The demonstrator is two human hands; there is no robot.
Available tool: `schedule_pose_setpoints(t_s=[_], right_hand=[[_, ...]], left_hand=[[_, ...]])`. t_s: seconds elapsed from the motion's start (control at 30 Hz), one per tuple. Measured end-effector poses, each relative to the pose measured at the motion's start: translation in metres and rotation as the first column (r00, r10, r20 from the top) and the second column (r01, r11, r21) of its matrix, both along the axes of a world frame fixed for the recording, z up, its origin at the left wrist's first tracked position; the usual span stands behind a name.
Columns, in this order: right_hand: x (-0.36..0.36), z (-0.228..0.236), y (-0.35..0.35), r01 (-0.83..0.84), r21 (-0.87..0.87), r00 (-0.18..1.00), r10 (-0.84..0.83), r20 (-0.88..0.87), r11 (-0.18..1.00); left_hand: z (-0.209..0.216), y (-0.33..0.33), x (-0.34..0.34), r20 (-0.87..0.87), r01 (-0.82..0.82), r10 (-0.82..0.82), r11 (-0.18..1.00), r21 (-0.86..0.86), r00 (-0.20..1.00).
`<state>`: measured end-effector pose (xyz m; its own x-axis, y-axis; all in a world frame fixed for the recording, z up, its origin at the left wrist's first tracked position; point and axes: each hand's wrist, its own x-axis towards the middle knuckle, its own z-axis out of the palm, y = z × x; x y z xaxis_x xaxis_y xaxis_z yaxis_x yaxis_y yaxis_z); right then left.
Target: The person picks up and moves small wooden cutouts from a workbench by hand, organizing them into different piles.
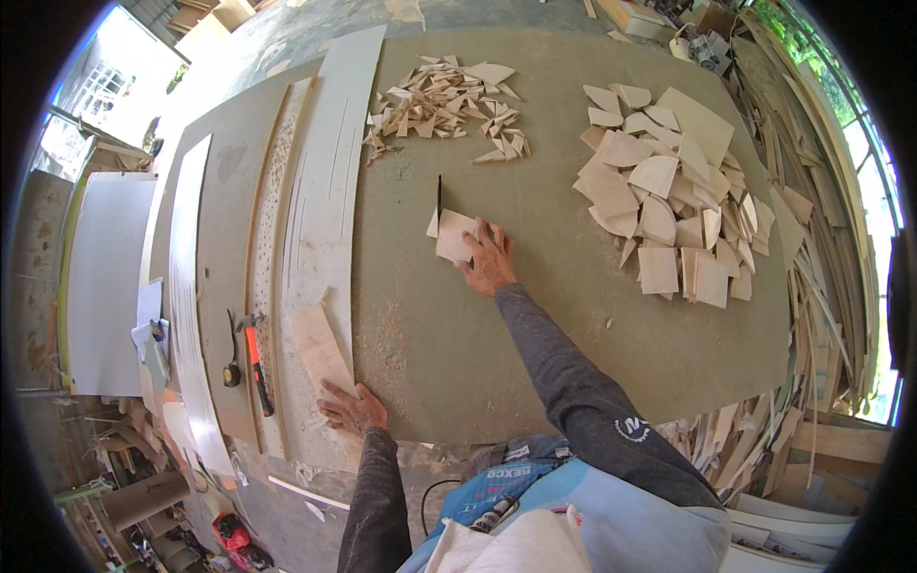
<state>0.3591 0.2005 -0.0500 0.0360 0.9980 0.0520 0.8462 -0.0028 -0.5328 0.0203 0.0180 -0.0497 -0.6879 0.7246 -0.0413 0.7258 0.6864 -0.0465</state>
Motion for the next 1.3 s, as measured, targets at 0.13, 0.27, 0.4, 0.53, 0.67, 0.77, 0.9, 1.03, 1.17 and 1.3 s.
schedule_pose_setpoints(t_s=[0.13, 0.27, 0.4, 0.53, 0.67, 0.77, 0.9, 1.03, 1.17, 1.3], right_hand=[[-0.002, -0.002, 0.007, 0.025, 0.006, 0.999, -0.025, 0.020, 1.000], [-0.002, 0.001, 0.005, 0.007, 0.007, 0.999, -0.008, 0.034, 1.000], [-0.006, -0.005, -0.008, 0.009, 0.059, 0.999, -0.011, 0.036, 0.998], [-0.009, -0.005, -0.009, 0.027, 0.045, 1.000, -0.028, 0.009, 0.999], [-0.011, -0.001, -0.006, 0.028, 0.017, 1.000, -0.028, 0.006, 0.999], [-0.008, -0.001, -0.004, 0.034, 0.003, 0.999, -0.034, 0.018, 0.999], [-0.010, 0.001, -0.001, 0.039, -0.001, 0.999, -0.039, 0.021, 0.999], [-0.012, 0.003, 0.003, 0.050, -0.013, 0.999, -0.050, 0.022, 0.999], [-0.012, 0.000, 0.004, 0.067, 0.015, 0.998, -0.068, 0.015, 0.998], [-0.013, -0.004, 0.002, 0.071, 0.009, 0.997, -0.071, 0.018, 0.997]], left_hand=[[0.001, 0.001, 0.002, 0.002, 0.000, 0.000, 1.000, -0.003, 1.000], [-0.005, -0.002, -0.003, -0.006, 0.008, -0.008, 1.000, 0.010, 1.000], [-0.001, -0.001, 0.000, 0.008, 0.002, -0.002, 1.000, 0.006, 1.000], [-0.003, -0.002, -0.002, 0.019, 0.008, -0.009, 1.000, 0.023, 1.000], [-0.007, -0.003, -0.005, 0.009, 0.002, -0.002, 1.000, 0.010, 1.000], [-0.006, -0.001, -0.003, 0.018, -0.003, 0.003, 1.000, 0.003, 1.000], [-0.008, 0.000, -0.004, 0.016, -0.009, 0.008, 1.000, 0.021, 1.000], [-0.006, -0.001, -0.004, 0.020, -0.003, 0.002, 1.000, 0.027, 1.000], [-0.011, -0.001, -0.007, 0.027, 0.008, -0.009, 0.999, 0.046, 1.000], [-0.004, -0.001, -0.002, 0.025, 0.013, -0.013, 0.999, 0.031, 1.000]])
